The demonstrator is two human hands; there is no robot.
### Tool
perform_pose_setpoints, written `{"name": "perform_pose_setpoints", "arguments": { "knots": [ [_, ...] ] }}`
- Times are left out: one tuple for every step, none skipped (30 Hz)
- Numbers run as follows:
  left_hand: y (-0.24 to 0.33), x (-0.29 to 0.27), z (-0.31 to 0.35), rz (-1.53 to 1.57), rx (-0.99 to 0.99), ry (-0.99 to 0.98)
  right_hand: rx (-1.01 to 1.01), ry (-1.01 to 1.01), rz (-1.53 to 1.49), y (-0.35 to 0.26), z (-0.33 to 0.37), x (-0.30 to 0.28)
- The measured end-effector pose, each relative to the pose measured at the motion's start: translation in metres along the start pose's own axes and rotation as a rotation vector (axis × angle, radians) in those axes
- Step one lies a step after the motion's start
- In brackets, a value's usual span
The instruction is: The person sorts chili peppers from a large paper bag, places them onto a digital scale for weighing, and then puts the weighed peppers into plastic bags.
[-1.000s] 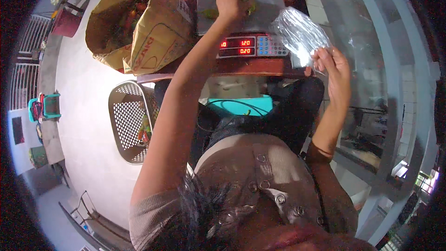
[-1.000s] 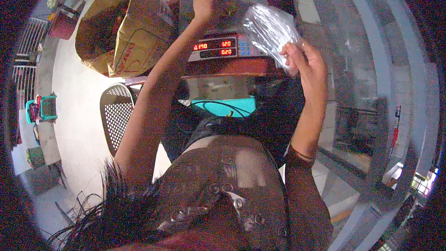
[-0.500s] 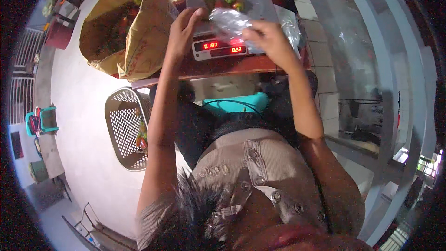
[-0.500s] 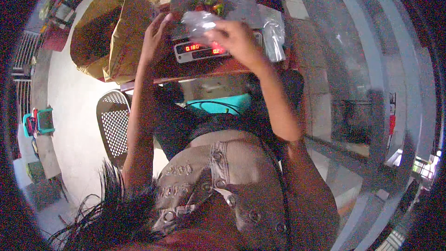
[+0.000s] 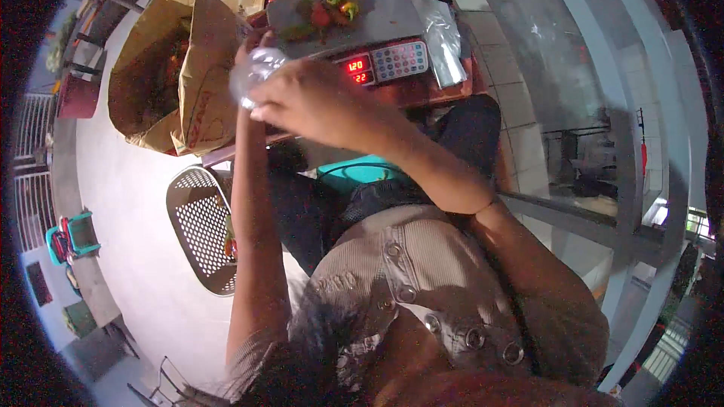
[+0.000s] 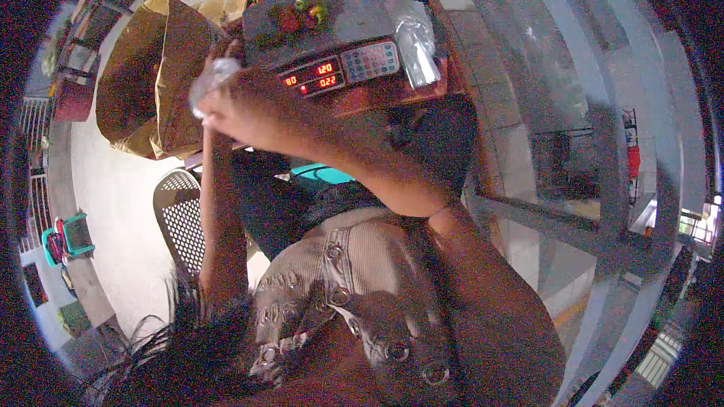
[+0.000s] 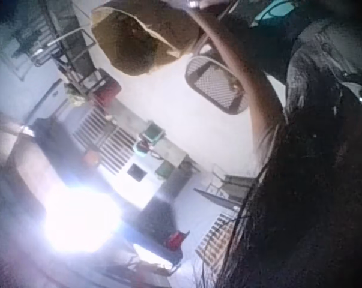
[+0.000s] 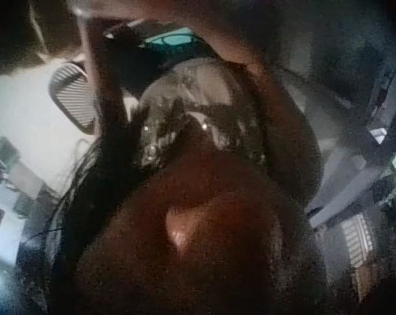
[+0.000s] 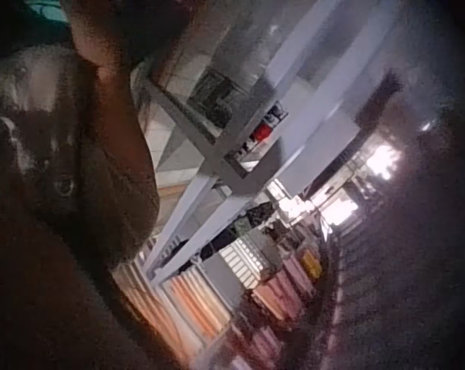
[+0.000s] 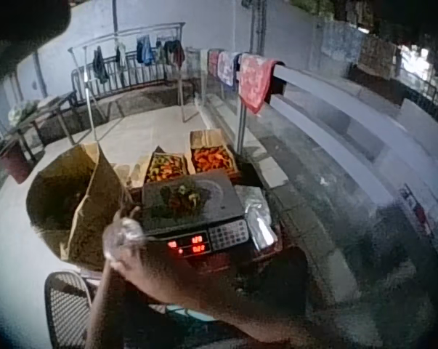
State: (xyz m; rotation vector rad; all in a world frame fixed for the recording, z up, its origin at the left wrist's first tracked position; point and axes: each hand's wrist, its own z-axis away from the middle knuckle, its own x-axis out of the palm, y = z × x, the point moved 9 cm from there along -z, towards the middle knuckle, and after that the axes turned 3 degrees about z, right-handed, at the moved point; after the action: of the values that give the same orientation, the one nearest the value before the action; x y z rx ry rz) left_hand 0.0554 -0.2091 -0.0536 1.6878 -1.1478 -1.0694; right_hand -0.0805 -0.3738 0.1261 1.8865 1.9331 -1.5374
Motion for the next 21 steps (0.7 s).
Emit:
{"name": "perform_pose_setpoints", "arguments": {
  "knots": [
    [-0.017,0.000,-0.003,-0.001,-0.069,0.006,-0.019,-0.061,-0.032,-0.003,-0.002,0.010],
    [-0.035,0.000,-0.006,0.001,-0.139,0.012,-0.026,-0.088,-0.036,-0.008,-0.002,0.013],
    [-0.051,0.017,-0.009,0.009,-0.188,-0.005,-0.012,-0.106,-0.022,-0.006,0.003,0.010],
    [-0.062,0.035,-0.012,0.021,-0.214,-0.028,0.002,-0.125,-0.010,-0.002,0.009,0.008],
    [-0.068,0.030,-0.009,0.011,-0.235,-0.022,-0.009,-0.151,-0.080,-0.006,0.013,0.008],
    [-0.072,0.023,-0.006,-0.003,-0.243,-0.013,-0.013,-0.172,-0.081,-0.010,0.016,0.006],
    [-0.077,0.022,-0.003,-0.009,-0.251,-0.009,-0.006,-0.191,-0.075,-0.009,0.021,0.004],
    [-0.080,0.022,-0.006,-0.019,-0.255,-0.008,0.001,-0.210,-0.068,-0.009,0.026,0.002],
    [-0.084,0.027,-0.009,-0.016,-0.258,-0.014,-0.002,-0.219,-0.026,-0.006,0.031,-0.001],
    [-0.087,0.032,-0.012,-0.012,-0.259,-0.023,-0.004,-0.228,0.015,-0.004,0.037,-0.004],
    [-0.088,0.029,-0.013,-0.013,-0.259,-0.017,-0.019,-0.241,0.049,-0.005,0.040,-0.006],
    [-0.089,0.027,-0.015,-0.018,-0.258,-0.014,-0.034,-0.253,0.084,-0.007,0.044,-0.009],
    [-0.089,0.027,-0.018,-0.022,-0.253,-0.016,-0.029,-0.249,0.088,-0.008,0.047,-0.014],
    [-0.092,0.013,-0.017,-0.034,-0.248,0.006,-0.045,-0.254,0.076,-0.016,0.049,-0.016],
    [-0.091,0.024,-0.025,-0.032,-0.235,-0.014,-0.026,-0.245,0.085,-0.014,0.052,-0.023],
    [-0.089,0.037,-0.034,-0.031,-0.221,-0.035,-0.005,-0.250,0.094,-0.012,0.055,-0.029],
    [-0.087,0.042,-0.043,-0.039,-0.203,-0.045,0.003,-0.256,0.095,-0.015,0.057,-0.036],
    [-0.087,0.054,-0.053,-0.041,-0.182,-0.058,0.017,-0.265,0.103,-0.014,0.061,-0.040],
    [-0.086,0.069,-0.063,-0.045,-0.161,-0.076,0.052,-0.259,0.099,-0.011,0.066,-0.044],
    [-0.087,0.067,-0.070,-0.063,-0.135,-0.061,0.060,-0.262,0.089,-0.016,0.069,-0.046],
    [-0.090,0.072,-0.076,-0.080,-0.114,-0.052,0.076,-0.266,0.078,-0.016,0.074,-0.047]
  ]
}}
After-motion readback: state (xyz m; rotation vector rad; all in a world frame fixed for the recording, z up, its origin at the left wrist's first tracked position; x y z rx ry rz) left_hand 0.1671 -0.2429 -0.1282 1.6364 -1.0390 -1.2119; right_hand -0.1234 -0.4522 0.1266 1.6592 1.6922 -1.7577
